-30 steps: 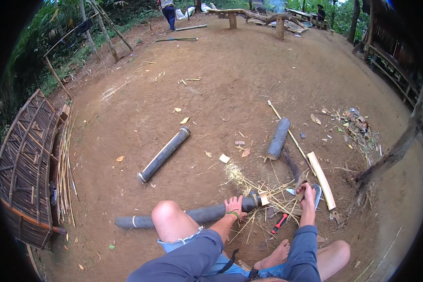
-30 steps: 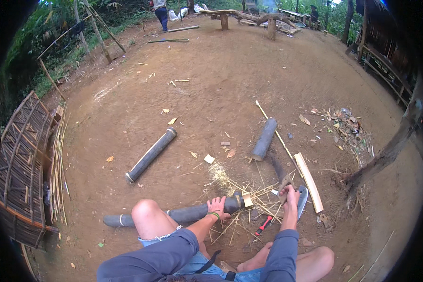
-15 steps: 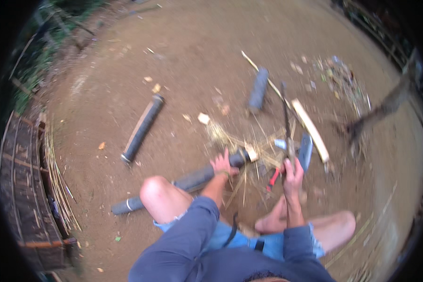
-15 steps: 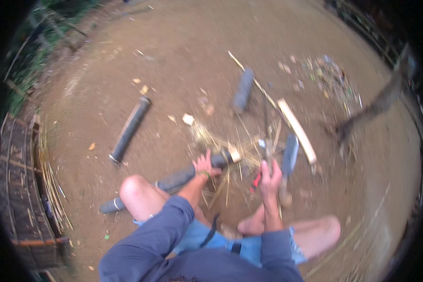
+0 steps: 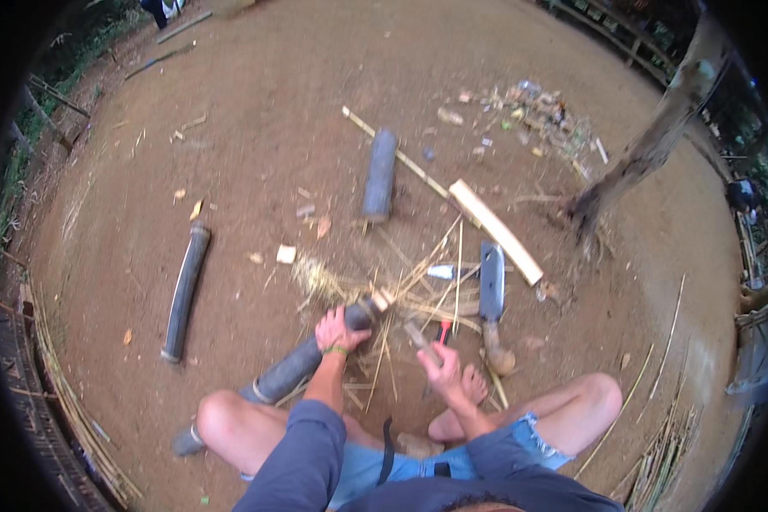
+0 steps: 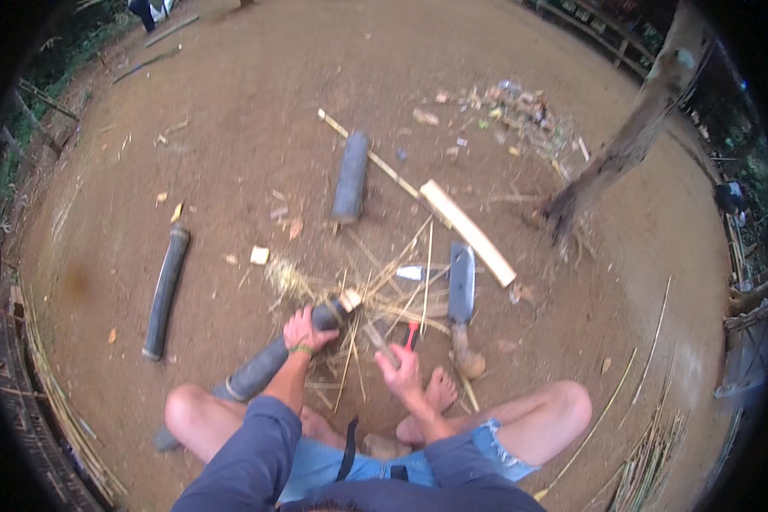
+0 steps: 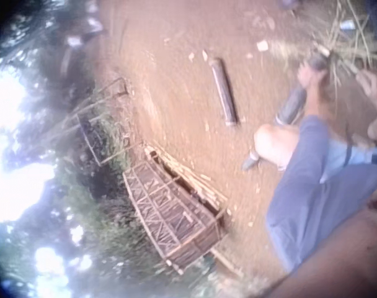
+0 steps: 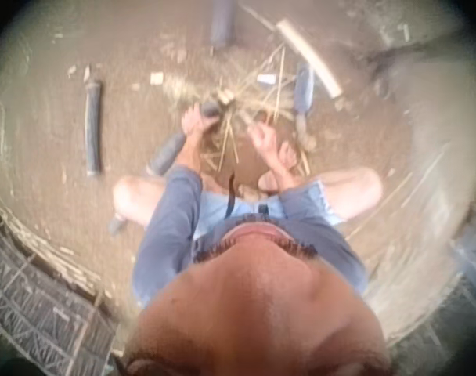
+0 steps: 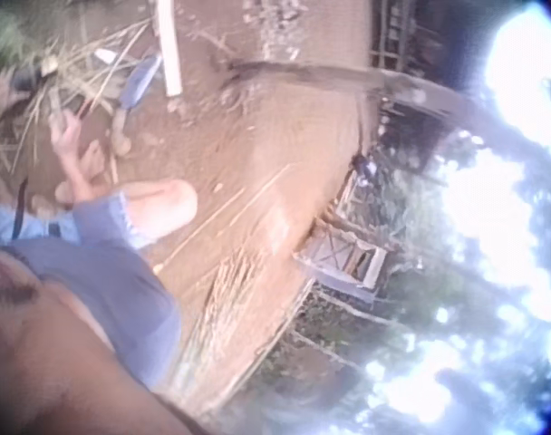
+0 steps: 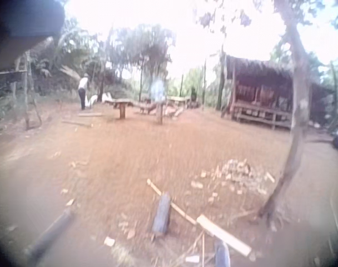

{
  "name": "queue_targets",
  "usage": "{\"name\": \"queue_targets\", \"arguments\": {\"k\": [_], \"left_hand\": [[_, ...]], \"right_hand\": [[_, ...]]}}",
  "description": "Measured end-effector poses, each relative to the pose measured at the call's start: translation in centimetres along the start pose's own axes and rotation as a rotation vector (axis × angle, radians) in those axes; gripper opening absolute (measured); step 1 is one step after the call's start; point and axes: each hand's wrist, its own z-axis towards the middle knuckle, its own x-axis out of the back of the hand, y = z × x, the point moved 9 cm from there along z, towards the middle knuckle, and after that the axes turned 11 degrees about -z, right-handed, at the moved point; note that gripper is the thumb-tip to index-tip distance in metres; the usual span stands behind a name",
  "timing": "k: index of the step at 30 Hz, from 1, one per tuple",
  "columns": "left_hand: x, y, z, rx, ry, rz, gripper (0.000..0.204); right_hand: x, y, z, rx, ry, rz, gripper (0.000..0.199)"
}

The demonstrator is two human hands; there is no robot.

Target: The person sits on the ground and uses a hand saw to cut a section of bamboo. They then use a large knife to hollow out the interior of the bamboo segment and smooth the edges. The person inspects the hollowed bamboo piece and continues to refine the cut with the saw and knife.

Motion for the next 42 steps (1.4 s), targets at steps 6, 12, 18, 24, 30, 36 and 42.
{"name": "queue_targets", "arguments": {"k": [6, 12, 18, 24, 30, 36, 42], "left_hand": [[0.5, 0.0, -0.2, 0.001, -0.008, 0.027, 0.101], [0.8, -0.2, 0.1, 0.003, -0.019, 0.016, 0.099], [0.9, -0.8, 0.4, 0.011, -0.052, -0.006, 0.1], [1.2, -1.5, 0.9, -0.028, -0.034, -0.034, 0.097], [1.4, -1.3, 1.1, -0.032, -0.062, -0.036, 0.094], [1.3, -1.4, 1.3, -0.05, -0.044, -0.065, 0.095], [1.0, -1.1, 1.1, -0.064, -0.023, -0.051, 0.093]], "right_hand": [[-1.3, 1.5, 1.0, -0.042, -0.074, 0.119, 0.029], [-1.1, 1.9, 1.0, -0.041, -0.039, 0.143, 0.029], [-1.6, 2.0, 0.6, -0.058, -0.052, 0.152, 0.028], [-3.0, 3.2, 0.4, -0.073, -0.053, 0.159, 0.03], [-3.7, 4.1, 0.4, -0.112, -0.038, 0.201, 0.032], [-3.7, 3.5, 0.7, -0.075, -0.038, 0.248, 0.032], [-3.9, 4.2, 0.8, -0.049, -0.061, 0.244, 0.026]]}}
